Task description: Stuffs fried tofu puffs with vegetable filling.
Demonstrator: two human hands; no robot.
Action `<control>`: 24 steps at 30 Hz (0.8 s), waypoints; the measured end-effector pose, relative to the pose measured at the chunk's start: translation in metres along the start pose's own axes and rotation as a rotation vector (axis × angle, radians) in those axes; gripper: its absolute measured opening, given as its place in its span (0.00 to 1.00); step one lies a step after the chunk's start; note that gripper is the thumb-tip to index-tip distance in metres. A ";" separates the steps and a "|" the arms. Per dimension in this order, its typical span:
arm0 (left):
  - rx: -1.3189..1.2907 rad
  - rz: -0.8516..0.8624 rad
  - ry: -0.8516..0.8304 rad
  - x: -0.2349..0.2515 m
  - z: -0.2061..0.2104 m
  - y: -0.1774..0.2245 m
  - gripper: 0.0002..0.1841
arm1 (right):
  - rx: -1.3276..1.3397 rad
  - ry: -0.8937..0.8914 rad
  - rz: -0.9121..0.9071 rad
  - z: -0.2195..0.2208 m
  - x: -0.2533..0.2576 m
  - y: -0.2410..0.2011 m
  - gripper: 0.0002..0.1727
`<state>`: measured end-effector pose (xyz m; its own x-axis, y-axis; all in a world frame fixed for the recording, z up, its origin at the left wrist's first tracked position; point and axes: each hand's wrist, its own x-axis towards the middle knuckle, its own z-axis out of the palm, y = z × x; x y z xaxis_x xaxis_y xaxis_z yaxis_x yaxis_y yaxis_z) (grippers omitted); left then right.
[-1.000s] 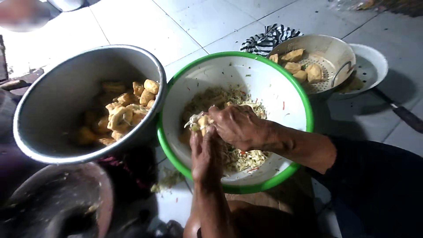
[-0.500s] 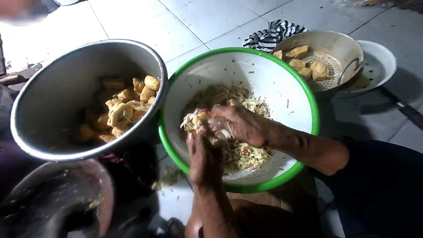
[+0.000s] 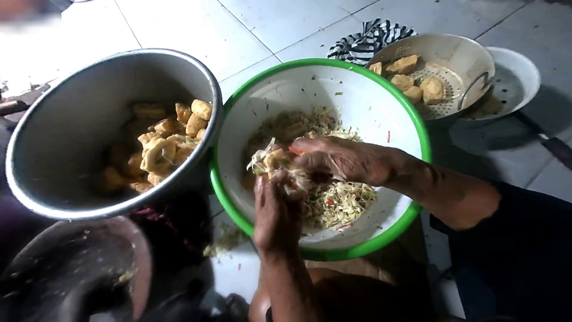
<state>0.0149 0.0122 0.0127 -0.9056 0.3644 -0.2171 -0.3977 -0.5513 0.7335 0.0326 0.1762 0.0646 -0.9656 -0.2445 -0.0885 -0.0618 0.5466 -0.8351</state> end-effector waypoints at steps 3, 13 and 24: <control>-0.091 -0.047 -0.017 0.001 -0.001 0.002 0.08 | -0.222 0.009 0.009 0.007 -0.014 -0.002 0.25; 0.057 0.045 -0.224 0.001 -0.005 -0.002 0.09 | -0.710 0.169 0.136 0.022 -0.005 -0.026 0.16; 0.442 0.162 -0.158 0.003 -0.002 -0.009 0.19 | -0.608 0.283 0.134 0.036 0.014 -0.005 0.08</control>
<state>0.0160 0.0166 0.0037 -0.9035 0.4286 -0.0021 -0.1216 -0.2518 0.9601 0.0288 0.1413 0.0484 -0.9985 0.0305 0.0446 0.0121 0.9306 -0.3658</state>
